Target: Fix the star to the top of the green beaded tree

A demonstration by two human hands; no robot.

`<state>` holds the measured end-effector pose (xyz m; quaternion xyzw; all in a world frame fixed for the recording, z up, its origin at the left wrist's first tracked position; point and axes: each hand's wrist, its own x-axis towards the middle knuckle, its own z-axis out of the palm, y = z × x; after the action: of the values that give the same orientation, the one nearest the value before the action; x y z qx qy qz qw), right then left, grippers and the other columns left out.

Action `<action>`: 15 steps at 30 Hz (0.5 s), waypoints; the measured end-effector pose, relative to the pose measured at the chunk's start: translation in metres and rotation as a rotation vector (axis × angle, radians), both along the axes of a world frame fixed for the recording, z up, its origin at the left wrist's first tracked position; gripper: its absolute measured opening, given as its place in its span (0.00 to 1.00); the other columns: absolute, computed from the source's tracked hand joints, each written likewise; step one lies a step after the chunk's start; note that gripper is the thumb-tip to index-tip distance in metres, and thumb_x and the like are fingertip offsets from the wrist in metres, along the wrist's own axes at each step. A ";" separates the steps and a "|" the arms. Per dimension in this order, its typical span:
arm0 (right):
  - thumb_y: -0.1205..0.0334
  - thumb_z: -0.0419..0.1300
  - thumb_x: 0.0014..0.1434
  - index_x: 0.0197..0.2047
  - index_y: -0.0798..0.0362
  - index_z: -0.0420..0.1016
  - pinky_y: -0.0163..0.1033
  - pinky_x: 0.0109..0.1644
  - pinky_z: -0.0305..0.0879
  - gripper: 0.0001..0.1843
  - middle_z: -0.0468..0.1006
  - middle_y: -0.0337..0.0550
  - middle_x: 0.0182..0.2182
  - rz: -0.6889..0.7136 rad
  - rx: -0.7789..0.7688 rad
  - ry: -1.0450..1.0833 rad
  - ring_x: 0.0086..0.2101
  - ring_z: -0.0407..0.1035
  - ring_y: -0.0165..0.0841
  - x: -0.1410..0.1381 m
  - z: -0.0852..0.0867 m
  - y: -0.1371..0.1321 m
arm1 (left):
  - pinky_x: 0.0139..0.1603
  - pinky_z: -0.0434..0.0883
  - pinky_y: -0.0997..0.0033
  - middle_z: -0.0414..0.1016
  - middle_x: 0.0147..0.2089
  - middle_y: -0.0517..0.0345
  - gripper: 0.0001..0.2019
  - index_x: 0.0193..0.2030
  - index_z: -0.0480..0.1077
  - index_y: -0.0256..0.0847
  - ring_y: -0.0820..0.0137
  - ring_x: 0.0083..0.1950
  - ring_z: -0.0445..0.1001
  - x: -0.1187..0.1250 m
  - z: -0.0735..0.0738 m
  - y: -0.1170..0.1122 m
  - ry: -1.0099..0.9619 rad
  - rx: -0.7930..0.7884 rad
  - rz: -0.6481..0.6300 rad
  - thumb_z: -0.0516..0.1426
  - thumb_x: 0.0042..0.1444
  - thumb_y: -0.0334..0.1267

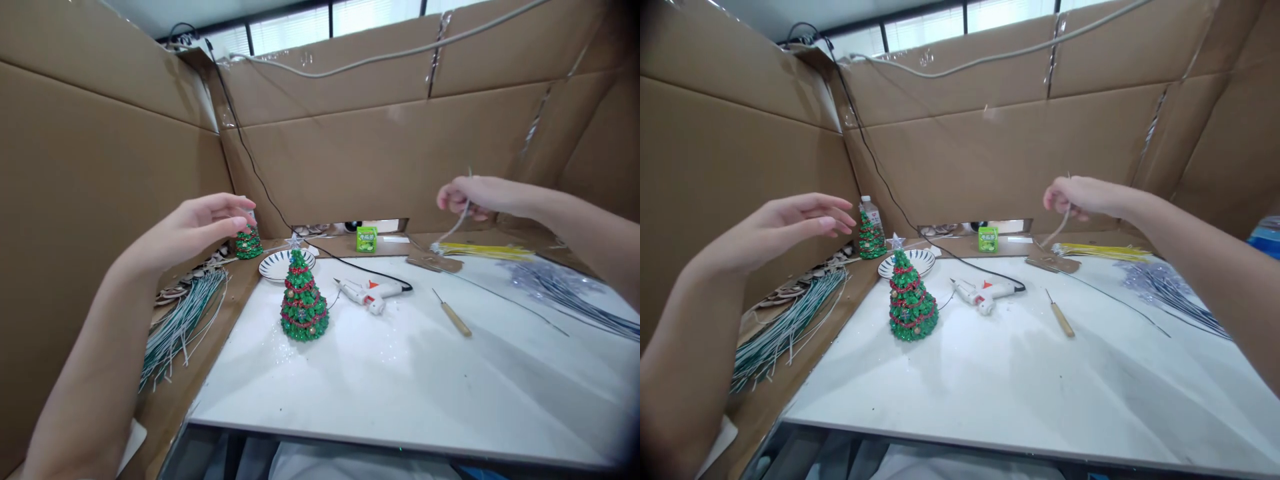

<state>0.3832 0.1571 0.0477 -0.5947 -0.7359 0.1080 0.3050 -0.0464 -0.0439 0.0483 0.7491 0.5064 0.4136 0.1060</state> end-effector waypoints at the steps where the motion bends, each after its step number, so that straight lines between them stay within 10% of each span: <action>1: 0.47 0.43 0.62 0.28 0.64 0.74 0.44 0.27 0.47 0.30 0.63 0.41 0.14 0.154 -0.160 0.142 0.17 0.54 0.17 -0.007 0.005 -0.004 | 0.45 0.74 0.68 0.77 0.48 0.50 0.17 0.51 0.72 0.45 0.63 0.47 0.77 0.001 -0.001 0.001 0.010 -0.020 -0.005 0.59 0.56 0.46; 6: 0.33 0.39 0.60 0.29 0.58 0.73 0.39 0.25 0.46 0.38 0.63 0.40 0.16 0.599 -0.424 0.489 0.19 0.56 0.23 -0.055 0.011 -0.036 | 0.48 0.73 0.66 0.75 0.49 0.52 0.19 0.53 0.69 0.44 0.64 0.49 0.75 0.008 -0.004 0.002 0.097 -0.106 0.005 0.58 0.57 0.48; 15: 0.29 0.44 0.57 0.41 0.55 0.76 0.34 0.21 0.52 0.38 0.74 0.50 0.35 0.852 -0.439 0.610 0.28 0.66 0.31 -0.121 -0.008 -0.072 | 0.53 0.72 0.62 0.72 0.53 0.53 0.22 0.60 0.64 0.47 0.65 0.53 0.72 0.016 -0.018 0.015 0.305 -0.130 -0.085 0.55 0.60 0.47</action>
<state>0.2624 0.0854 0.0394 -0.2365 -0.7498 0.5388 0.3025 -0.0305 -0.0286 0.0303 0.8155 0.5104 0.2565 0.0934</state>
